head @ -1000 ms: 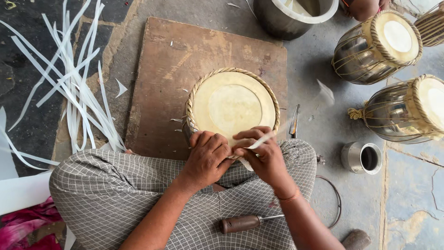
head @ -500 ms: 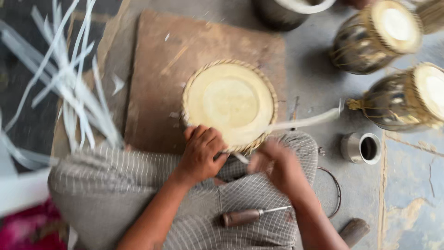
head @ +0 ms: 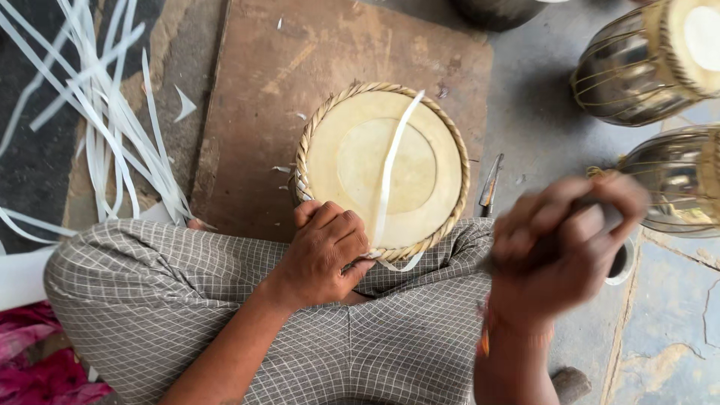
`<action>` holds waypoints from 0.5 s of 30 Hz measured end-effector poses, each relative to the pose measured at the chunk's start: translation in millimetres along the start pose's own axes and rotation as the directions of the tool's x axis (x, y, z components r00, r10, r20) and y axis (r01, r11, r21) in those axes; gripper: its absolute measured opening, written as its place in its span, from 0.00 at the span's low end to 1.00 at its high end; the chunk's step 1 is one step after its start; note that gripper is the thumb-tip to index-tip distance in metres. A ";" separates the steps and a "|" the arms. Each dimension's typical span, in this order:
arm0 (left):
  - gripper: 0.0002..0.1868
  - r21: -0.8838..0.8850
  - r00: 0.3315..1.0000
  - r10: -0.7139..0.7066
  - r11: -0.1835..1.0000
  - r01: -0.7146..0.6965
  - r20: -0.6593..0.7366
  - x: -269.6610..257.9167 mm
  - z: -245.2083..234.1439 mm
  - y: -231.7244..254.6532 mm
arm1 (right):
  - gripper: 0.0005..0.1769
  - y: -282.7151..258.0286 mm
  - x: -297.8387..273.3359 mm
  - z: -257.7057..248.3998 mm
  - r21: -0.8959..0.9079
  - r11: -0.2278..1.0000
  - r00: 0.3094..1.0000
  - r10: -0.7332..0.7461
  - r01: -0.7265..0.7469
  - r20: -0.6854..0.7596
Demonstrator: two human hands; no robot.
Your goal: The person sits on the floor and uses a hammer to drive a white plastic strip into the rim of a drum. They repeatedly position the strip and strike it with the hammer to secure it around the drum's edge.
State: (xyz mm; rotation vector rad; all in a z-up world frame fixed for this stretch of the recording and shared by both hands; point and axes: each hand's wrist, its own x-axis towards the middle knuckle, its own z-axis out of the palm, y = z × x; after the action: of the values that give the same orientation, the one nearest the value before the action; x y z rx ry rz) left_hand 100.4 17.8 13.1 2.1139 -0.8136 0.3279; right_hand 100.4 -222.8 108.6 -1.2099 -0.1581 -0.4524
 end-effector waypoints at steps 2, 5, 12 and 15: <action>0.16 0.011 1.000 0.004 1.000 -0.004 0.006 1.3 -0.7 -1.9 | 0.11 16.4 24.8 11.4 0.085 0.996 0.998 -0.010 0.016 -0.070; 0.15 0.011 1.000 0.014 1.000 -0.014 0.016 3.1 2.2 -3.2 | 0.13 46.8 43.1 24.3 0.089 0.996 0.999 -0.016 0.019 -0.034; 0.11 0.033 0.999 0.030 0.999 -0.031 0.034 -3.9 12.3 -13.0 | 0.12 57.5 32.5 50.9 -0.078 0.996 0.999 0.044 -0.042 0.019; 0.09 0.038 1.000 0.014 0.999 -0.014 0.018 -3.7 13.0 -12.7 | 0.16 46.4 24.1 72.9 -0.437 0.897 0.994 -0.014 0.060 0.107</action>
State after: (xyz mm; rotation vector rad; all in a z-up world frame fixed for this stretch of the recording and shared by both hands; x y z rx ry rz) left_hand 105.2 15.0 -4.5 2.1505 -0.8391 0.3348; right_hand 150.3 -148.4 102.8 -1.6808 -0.1706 -0.4749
